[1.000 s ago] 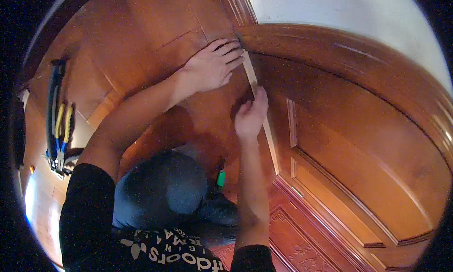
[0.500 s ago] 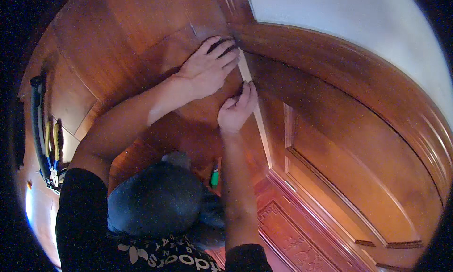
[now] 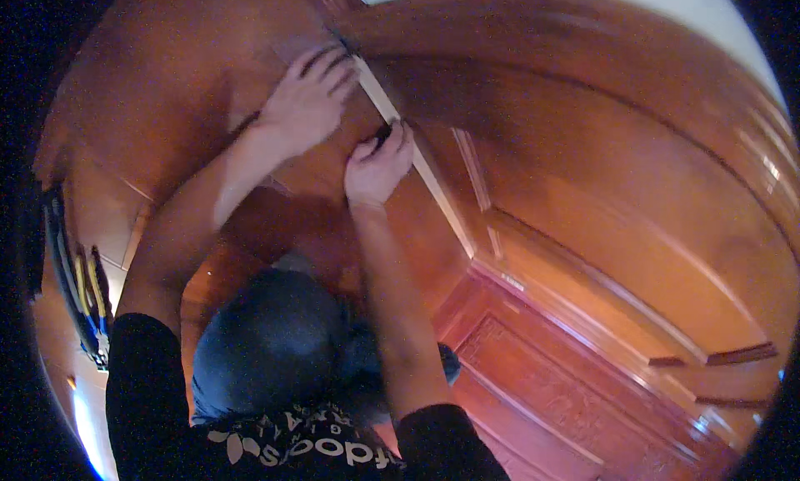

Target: The person is cutting and fitting a piece of wooden trim into the base of a decorative wood wall panel.

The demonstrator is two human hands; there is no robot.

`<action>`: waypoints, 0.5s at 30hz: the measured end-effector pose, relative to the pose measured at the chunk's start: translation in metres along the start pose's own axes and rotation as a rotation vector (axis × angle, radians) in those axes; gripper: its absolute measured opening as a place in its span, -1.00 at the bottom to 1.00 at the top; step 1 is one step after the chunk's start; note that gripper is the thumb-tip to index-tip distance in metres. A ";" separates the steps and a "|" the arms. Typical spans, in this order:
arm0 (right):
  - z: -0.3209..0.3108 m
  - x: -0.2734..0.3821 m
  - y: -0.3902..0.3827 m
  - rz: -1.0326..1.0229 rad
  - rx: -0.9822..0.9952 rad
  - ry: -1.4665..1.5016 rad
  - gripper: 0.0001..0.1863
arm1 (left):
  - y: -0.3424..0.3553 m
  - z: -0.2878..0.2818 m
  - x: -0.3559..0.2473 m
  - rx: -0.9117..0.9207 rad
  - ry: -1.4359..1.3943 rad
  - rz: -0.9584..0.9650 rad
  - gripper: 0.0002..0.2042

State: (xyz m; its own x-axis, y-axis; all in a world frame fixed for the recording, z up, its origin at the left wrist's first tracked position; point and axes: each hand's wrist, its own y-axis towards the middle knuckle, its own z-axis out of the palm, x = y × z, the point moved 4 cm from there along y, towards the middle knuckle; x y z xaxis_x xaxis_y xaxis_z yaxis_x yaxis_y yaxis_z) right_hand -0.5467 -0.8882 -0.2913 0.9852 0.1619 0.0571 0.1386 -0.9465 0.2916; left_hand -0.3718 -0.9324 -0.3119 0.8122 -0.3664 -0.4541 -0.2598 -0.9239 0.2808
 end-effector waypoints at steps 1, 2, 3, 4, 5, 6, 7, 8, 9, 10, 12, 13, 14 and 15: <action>-0.001 -0.001 -0.010 0.063 -0.043 0.018 -0.45 | 0.002 -0.001 0.003 0.021 0.010 -0.030 -0.46; 0.001 -0.002 -0.028 0.222 -0.013 0.037 -0.40 | 0.000 -0.002 0.003 0.048 0.013 -0.061 -0.46; -0.001 0.001 -0.034 0.242 -0.016 0.029 -0.40 | -0.001 -0.003 0.003 0.057 0.006 -0.042 -0.46; -0.005 0.005 -0.042 0.242 -0.010 0.064 -0.39 | -0.002 -0.006 0.004 0.036 0.015 -0.038 -0.46; -0.011 0.006 -0.047 0.238 -0.004 0.096 -0.38 | -0.002 -0.008 0.002 0.012 0.022 -0.037 -0.46; -0.013 0.004 -0.045 0.252 -0.004 0.088 -0.38 | 0.000 -0.008 0.000 0.020 0.014 -0.025 -0.46; -0.012 0.002 -0.041 0.228 0.012 0.095 -0.37 | 0.002 -0.008 0.000 0.005 0.024 -0.036 -0.47; -0.011 0.001 -0.040 0.208 0.031 0.100 -0.37 | 0.003 -0.010 -0.002 -0.006 0.031 -0.045 -0.47; -0.011 0.000 -0.042 0.223 0.035 0.092 -0.37 | 0.002 -0.011 -0.005 0.006 0.020 -0.035 -0.47; -0.012 0.000 -0.043 0.222 0.020 0.079 -0.36 | 0.003 -0.015 -0.007 -0.037 -0.005 -0.039 -0.47; -0.009 0.001 -0.043 0.225 0.008 0.073 -0.36 | 0.004 -0.026 -0.007 -0.072 -0.027 -0.043 -0.47; -0.008 0.000 -0.043 0.227 0.001 0.093 -0.33 | 0.004 -0.033 -0.008 -0.126 0.036 -0.022 -0.49; -0.007 -0.002 -0.046 0.228 -0.003 0.112 -0.31 | 0.003 -0.039 -0.009 -0.178 0.098 -0.002 -0.51; -0.004 -0.005 -0.046 0.234 0.005 0.110 -0.31 | 0.003 -0.041 -0.008 -0.169 0.093 -0.003 -0.51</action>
State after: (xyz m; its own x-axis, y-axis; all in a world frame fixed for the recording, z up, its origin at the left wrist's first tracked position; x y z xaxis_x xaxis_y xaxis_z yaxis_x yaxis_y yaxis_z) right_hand -0.5580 -0.8443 -0.3013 0.9737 -0.0323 0.2257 -0.0906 -0.9632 0.2532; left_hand -0.3579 -0.9278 -0.2724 0.8596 -0.3446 -0.3774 -0.1722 -0.8906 0.4210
